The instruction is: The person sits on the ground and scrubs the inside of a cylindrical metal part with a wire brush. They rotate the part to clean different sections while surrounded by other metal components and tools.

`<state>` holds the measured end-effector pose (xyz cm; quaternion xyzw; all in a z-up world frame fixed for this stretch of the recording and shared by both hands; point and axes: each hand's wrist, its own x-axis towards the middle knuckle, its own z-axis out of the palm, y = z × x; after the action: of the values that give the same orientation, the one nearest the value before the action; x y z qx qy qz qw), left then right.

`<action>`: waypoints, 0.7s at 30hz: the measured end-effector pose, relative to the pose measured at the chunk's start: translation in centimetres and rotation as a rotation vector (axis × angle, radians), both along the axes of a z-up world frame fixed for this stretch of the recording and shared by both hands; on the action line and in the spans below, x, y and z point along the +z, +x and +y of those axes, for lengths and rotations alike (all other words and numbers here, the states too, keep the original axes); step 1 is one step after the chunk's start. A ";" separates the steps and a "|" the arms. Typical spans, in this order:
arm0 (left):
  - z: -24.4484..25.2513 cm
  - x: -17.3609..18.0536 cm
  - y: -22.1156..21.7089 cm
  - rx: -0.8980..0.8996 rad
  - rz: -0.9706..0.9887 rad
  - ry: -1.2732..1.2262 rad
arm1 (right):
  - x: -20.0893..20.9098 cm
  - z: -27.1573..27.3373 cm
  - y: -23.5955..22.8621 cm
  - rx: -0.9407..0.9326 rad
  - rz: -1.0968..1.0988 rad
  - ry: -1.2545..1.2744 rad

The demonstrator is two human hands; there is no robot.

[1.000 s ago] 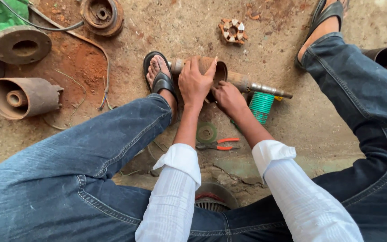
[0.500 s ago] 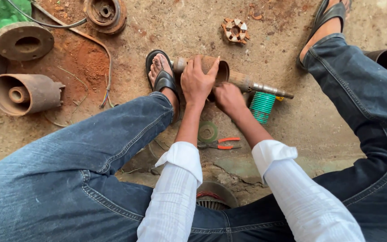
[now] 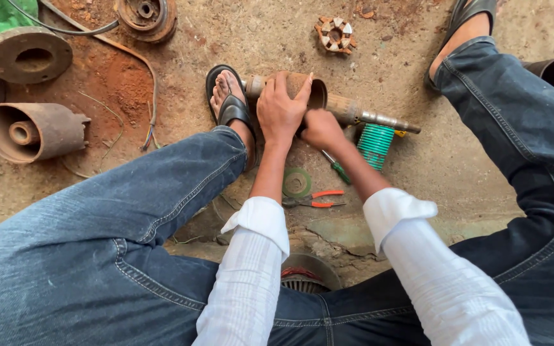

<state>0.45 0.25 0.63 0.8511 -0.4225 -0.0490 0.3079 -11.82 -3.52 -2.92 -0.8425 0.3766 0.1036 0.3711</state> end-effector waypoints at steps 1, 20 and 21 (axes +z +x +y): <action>0.0 0.1 0.1 -0.003 -0.006 -0.008 | 0.1 -0.5 0.0 -0.130 -0.111 0.190; -0.2 0.7 0.2 -0.010 -0.002 -0.034 | 1.1 -2.8 -1.6 -0.305 -0.213 0.021; -0.3 0.6 0.1 -0.015 0.003 -0.028 | 1.6 -3.1 -2.0 -0.332 -0.189 -0.100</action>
<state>0.53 -0.01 1.18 0.8435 -0.4291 -0.0467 0.3198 -13.82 -6.60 -1.34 -0.7923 0.4782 -0.0576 0.3745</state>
